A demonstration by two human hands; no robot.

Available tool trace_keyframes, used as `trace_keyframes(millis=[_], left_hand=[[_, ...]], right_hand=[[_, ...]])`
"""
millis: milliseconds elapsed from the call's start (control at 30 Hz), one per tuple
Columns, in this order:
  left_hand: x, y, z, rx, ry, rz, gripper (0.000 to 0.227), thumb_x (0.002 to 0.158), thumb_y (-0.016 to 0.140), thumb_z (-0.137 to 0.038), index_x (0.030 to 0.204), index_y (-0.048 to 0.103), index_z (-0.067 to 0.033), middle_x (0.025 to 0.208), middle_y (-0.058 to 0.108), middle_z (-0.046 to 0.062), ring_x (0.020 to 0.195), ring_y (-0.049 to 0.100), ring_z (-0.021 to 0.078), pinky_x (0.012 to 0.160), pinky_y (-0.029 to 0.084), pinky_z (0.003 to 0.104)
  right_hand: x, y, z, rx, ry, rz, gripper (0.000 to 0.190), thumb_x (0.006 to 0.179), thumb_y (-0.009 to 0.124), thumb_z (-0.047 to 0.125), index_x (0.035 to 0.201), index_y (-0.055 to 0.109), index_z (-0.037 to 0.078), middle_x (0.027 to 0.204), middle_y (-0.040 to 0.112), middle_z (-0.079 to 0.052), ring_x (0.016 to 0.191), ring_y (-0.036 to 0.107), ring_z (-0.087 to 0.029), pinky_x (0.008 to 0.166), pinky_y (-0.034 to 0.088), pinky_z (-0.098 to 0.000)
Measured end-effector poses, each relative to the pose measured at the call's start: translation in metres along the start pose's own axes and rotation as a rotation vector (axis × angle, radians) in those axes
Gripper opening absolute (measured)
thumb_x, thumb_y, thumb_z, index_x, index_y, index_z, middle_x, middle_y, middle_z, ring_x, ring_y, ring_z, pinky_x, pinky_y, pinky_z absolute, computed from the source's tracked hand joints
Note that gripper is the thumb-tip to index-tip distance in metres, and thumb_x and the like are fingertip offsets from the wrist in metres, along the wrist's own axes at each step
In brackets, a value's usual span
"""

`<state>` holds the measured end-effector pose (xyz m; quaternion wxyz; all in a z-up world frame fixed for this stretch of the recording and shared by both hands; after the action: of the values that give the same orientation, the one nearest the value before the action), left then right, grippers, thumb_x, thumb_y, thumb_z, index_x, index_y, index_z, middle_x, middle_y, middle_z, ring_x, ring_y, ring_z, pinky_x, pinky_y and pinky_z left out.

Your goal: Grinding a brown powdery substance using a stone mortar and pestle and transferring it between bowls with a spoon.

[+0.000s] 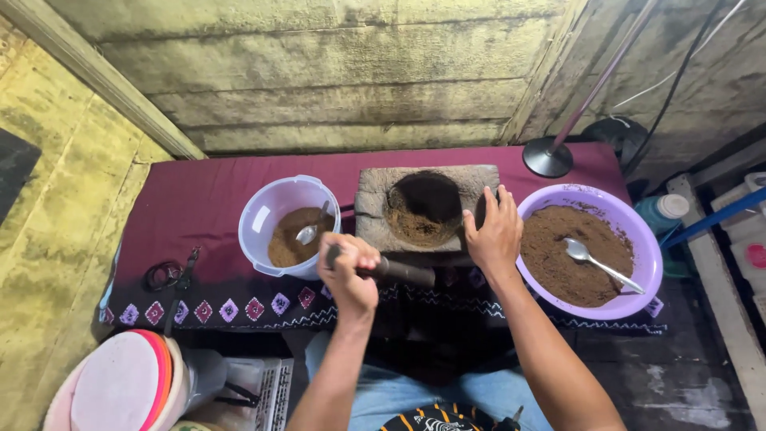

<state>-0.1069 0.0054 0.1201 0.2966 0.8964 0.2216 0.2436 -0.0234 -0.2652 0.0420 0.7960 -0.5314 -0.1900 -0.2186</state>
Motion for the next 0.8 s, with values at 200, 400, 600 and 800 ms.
trace_keyframes(millis=[200,400,600,800], left_hand=[[0.044,0.087,-0.086,-0.153,0.171,0.246,0.024,0.094,0.053,-0.011,0.071,0.044,-0.0095,0.042,0.034,0.004,0.033,0.036,0.018,0.043,0.039,0.031],[0.076,0.096,0.007,0.03,0.152,0.292,0.018,0.087,0.061,-0.012,0.073,0.049,-0.0114,0.047,0.048,0.001,0.04,0.046,0.011,0.048,0.042,0.027],[0.055,0.075,0.086,0.321,0.007,0.246,0.03,0.092,0.063,-0.014,0.064,0.056,-0.0102,0.042,0.052,0.003,0.041,0.051,0.0092,0.044,0.043,0.024],[0.082,0.123,0.026,0.104,0.062,0.274,0.029,0.094,0.063,-0.014,0.066,0.055,-0.0125,0.042,0.05,0.003,0.039,0.049,0.0103,0.045,0.045,0.023]], right_hand=[[0.003,0.005,-0.001,-0.018,0.01,0.03,0.058,0.093,0.068,0.042,0.14,0.061,0.009,0.146,0.056,-0.018,0.128,0.06,-0.037,0.094,0.051,-0.0532],[0.002,0.007,-0.003,-0.042,0.027,0.055,0.058,0.093,0.066,0.046,0.14,0.061,0.012,0.148,0.054,-0.016,0.121,0.063,-0.037,0.087,0.053,-0.0533],[0.004,0.003,0.002,-0.011,0.041,0.079,0.057,0.092,0.065,0.043,0.138,0.061,0.009,0.147,0.053,-0.018,0.117,0.064,-0.039,0.084,0.053,-0.0543],[0.005,0.006,0.001,-0.04,0.012,0.048,0.058,0.091,0.067,0.043,0.138,0.062,0.01,0.146,0.053,-0.017,0.116,0.065,-0.039,0.083,0.054,-0.0538]])
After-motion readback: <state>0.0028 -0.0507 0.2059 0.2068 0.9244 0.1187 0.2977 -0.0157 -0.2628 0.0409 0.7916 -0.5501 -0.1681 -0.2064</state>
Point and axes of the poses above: each hand's wrist, its own x-axis towards the middle knuckle, its own y-axis out of the palm, z = x × y, the point moved 7 cm from there along x, towards the middle knuckle
